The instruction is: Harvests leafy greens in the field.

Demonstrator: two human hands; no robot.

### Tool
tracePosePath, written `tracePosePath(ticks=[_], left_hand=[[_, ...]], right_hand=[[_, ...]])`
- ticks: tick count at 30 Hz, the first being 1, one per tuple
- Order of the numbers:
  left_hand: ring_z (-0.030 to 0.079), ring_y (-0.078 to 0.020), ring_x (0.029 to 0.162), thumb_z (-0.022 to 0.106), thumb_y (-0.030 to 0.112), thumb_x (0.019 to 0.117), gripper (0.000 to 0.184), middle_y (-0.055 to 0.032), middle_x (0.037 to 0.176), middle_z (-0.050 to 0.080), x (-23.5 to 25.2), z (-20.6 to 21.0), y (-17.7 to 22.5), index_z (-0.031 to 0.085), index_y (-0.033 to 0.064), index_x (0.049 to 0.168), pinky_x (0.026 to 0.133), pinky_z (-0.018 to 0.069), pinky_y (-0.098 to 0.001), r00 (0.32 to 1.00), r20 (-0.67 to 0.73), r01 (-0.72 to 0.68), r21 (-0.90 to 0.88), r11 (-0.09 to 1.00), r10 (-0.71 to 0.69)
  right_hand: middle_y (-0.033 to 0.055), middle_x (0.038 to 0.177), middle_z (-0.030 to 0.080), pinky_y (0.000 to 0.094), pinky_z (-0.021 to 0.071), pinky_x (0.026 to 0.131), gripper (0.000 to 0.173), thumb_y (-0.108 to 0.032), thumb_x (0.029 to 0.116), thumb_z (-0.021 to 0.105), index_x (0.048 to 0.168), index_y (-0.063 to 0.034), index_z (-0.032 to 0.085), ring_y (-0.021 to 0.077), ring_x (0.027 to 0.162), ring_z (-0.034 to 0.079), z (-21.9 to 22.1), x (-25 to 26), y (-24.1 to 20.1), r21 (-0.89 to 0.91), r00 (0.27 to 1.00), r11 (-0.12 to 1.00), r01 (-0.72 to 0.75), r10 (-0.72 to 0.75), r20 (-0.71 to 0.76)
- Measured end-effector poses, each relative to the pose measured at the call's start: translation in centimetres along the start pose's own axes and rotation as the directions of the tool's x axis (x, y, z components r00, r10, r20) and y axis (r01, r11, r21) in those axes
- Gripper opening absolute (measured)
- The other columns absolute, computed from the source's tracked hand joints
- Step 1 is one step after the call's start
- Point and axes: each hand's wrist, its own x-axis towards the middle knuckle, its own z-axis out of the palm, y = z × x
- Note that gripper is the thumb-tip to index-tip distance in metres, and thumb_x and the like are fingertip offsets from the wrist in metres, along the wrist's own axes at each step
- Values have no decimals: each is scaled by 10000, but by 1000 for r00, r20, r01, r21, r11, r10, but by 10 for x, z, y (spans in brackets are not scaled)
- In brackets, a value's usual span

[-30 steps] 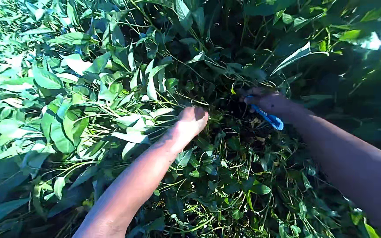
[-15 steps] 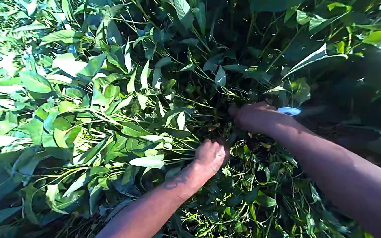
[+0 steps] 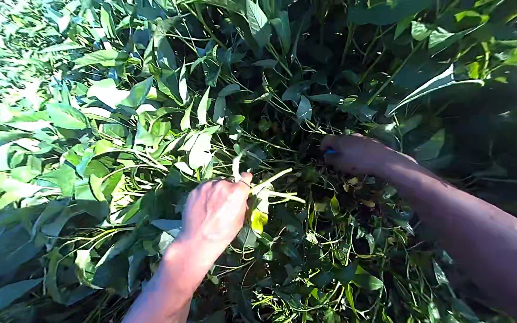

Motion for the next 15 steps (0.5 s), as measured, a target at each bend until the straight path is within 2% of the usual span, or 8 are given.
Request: tracePosePath(ticks=[1, 3, 6, 8, 10, 12, 14, 15], left_hand=[[692, -389, 674, 724, 49, 884, 305, -131, 711, 684, 3, -14, -9, 761, 181, 1156, 553, 525, -551, 998, -34, 55, 19, 998, -54], [705, -421, 812, 693, 25, 912, 232, -159, 797, 713, 18, -35, -18, 772, 135, 1100, 666, 542, -588, 991, -104, 89, 12, 996, -87], [660, -402, 1041, 694, 53, 891, 121, -153, 918, 721, 65, -38, -4, 747, 70, 998, 881, 532, -545, 999, -7, -38, -5, 999, 37], [634, -383, 1137, 658, 28, 920, 133, -159, 1014, 721, 103, -15, 19, 741, 40, 1023, 948, 533, -519, 973, 104, -201, -70, 977, 208], [624, -404, 1186, 613, -11, 960, 159, -207, 1110, 698, 129, 20, 43, 718, -6, 1078, 981, 532, -538, 926, 224, -277, -143, 950, 303], [630, -390, 1200, 577, 37, 992, 210, -202, 1196, 687, 135, 62, 55, 717, 11, 1147, 991, 524, -547, 902, 309, -258, -175, 950, 301], [649, -367, 1171, 561, 88, 1013, 212, -169, 1177, 706, 128, 91, 59, 735, 44, 1125, 972, 541, -545, 920, 293, -205, -203, 958, 259], [627, -373, 1210, 540, 103, 1029, 233, -169, 1214, 694, 123, 93, 63, 725, 48, 1160, 1001, 526, -548, 919, 315, -181, -195, 964, 236]], right_hand=[[162, 1077, 708, 690, 521, 830, 251, -202, 1015, 609, 1254, -146, 661, 392, 1005, 683, 3, 3, 1, 103, 999, 994, 22, -20, -29], [173, 1091, 688, 649, 537, 829, 265, -168, 1025, 593, 1278, -99, 630, 367, 982, 680, 7, 12, 0, 236, 998, 971, 47, -34, -60], [209, 1171, 672, 660, 531, 869, 305, -106, 1016, 574, 1318, -70, 586, 401, 1051, 674, 9, 26, -2, 238, 995, 971, 23, 0, -97], [225, 1174, 677, 698, 519, 851, 333, -118, 991, 614, 1322, -93, 590, 445, 1068, 669, 5, 33, -2, 142, 987, 988, -56, 76, -141], [252, 1232, 669, 737, 495, 871, 373, -179, 1040, 553, 1412, -160, 550, 498, 1128, 647, -3, 32, -7, 87, 966, 974, -209, 220, -139], [268, 1268, 656, 766, 467, 883, 407, -211, 1066, 522, 1472, -208, 515, 527, 1159, 624, -5, 31, -5, 100, 945, 952, -289, 300, -128], [241, 1233, 677, 755, 495, 837, 400, -199, 1044, 554, 1441, -247, 536, 511, 1104, 654, -4, 31, -1, 61, 950, 957, -284, 290, -118], [223, 1239, 682, 748, 502, 841, 407, -180, 1029, 580, 1428, -259, 553, 494, 1104, 660, -6, 31, 0, 38, 958, 963, -268, 271, -98]])
